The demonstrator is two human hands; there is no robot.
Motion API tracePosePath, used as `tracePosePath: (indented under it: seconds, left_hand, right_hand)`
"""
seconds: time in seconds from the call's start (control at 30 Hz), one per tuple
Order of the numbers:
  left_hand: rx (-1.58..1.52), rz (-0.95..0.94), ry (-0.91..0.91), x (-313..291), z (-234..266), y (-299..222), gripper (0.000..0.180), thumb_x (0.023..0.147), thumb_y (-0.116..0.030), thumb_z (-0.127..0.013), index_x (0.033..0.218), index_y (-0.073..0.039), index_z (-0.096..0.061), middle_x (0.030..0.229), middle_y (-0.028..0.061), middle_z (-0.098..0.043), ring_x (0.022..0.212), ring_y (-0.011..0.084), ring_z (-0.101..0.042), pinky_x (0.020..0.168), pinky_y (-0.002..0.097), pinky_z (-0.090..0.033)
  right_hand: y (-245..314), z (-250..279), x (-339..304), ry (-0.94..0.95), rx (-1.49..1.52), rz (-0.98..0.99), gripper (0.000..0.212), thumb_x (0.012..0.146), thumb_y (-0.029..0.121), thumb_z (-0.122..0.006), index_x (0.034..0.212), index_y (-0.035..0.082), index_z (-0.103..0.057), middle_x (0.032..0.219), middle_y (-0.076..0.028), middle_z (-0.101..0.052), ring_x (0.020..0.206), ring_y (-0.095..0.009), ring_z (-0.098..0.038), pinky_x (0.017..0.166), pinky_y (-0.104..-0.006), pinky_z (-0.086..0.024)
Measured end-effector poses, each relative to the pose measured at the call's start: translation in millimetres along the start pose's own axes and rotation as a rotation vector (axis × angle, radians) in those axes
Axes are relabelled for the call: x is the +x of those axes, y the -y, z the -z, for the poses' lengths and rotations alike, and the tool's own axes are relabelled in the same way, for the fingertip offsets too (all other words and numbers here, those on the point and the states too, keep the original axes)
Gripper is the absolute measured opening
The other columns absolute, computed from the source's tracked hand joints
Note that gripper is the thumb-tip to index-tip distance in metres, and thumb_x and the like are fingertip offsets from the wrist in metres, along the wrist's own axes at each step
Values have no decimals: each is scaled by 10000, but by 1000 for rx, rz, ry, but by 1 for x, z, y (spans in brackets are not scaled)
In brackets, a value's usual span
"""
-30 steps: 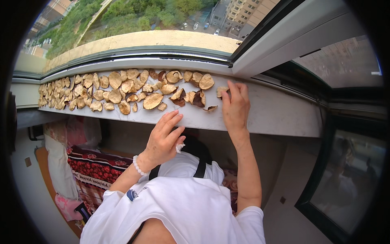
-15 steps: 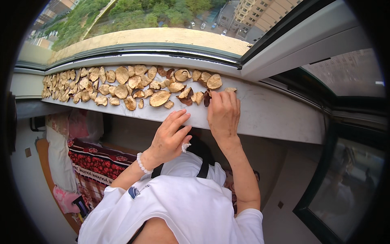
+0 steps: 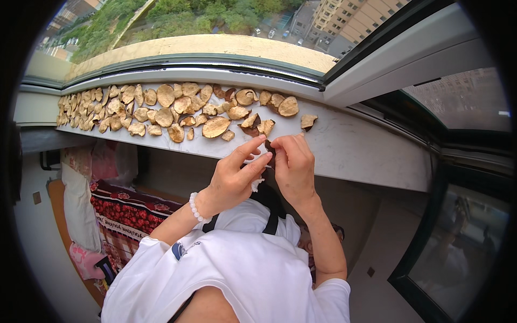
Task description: The person arranges dried mushroom slices on a windowsill, moving them from a pile on the right to a single layer on the left. They handle the slices one at a time, spreading them out evenly. The person then closes the window and walks away.
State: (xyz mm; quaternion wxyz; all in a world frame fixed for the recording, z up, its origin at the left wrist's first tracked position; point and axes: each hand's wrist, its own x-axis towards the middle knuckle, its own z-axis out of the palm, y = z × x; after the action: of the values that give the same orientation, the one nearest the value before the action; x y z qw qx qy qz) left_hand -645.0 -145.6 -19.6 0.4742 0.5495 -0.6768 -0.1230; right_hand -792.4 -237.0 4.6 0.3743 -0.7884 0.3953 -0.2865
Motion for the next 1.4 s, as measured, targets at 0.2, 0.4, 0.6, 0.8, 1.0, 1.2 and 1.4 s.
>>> tracePosePath:
  seconds: [0.2, 0.4, 0.6, 0.8, 1.0, 1.2, 1.4]
  left_hand:
    - [-31, -14, -59, -7, 0, 3, 376, 702, 85, -730, 1070, 20, -688, 1084, 170, -686, 849, 302, -694, 686, 343, -576]
    - [-334, 371, -208, -16, -6, -2, 171, 849, 31, -738, 1018, 24, -714, 846, 125, -721, 704, 174, -698, 634, 279, -544]
    - [-33, 351, -63, -18, -7, -1, 185, 818, -57, -794, 964, 9, -701, 757, 114, -652, 591, 217, -609, 551, 299, -483]
    - [313, 142, -176, -1, 12, 11, 264, 757, -57, -809, 973, 1, -670, 918, 112, -629, 772, 288, -609, 621, 382, -493]
    - [340, 87, -197, 14, 21, 20, 266, 738, -33, -799, 961, 13, -662, 970, 125, -617, 823, 314, -608, 676, 400, -502]
    - [282, 114, -156, -13, 19, 14, 248, 732, -18, -786, 943, 20, -662, 1013, 147, -631, 846, 329, -618, 686, 412, -507]
    - [278, 73, -90, -33, 23, 17, 256, 709, -52, -769, 919, 36, -654, 1101, 170, -627, 1030, 352, -621, 845, 433, -518]
  right_hand:
    - [-9, 7, -11, 165, 444, -228, 138, 925, -43, -596, 1044, -22, -663, 942, -75, -684, 879, -160, -644, 756, -295, -520]
    - [-13, 3, -19, 160, 554, -181, 130, 922, 6, -649, 1043, -15, -692, 917, -50, -689, 806, -134, -644, 724, -260, -510]
    - [-14, 0, -4, 160, 314, -384, 100, 884, 56, -712, 965, -2, -711, 853, -72, -701, 755, -145, -644, 683, -274, -497]
    - [-8, 3, 24, 38, -427, 37, 91, 847, 73, -709, 826, 1, -659, 807, -112, -636, 839, -285, -624, 735, -407, -488]
    - [-17, -11, 33, -117, -726, 135, 61, 821, 37, -677, 797, 20, -623, 887, -94, -591, 922, -296, -578, 805, -426, -464]
    - [5, -26, 23, -44, -594, 376, 265, 792, 1, -644, 1050, -8, -704, 1148, -113, -644, 1076, -293, -581, 903, -412, -460]
    - [5, -43, 22, 63, -619, 382, 257, 818, 0, -638, 1067, -9, -703, 1198, -128, -646, 1141, -311, -560, 971, -444, -422]
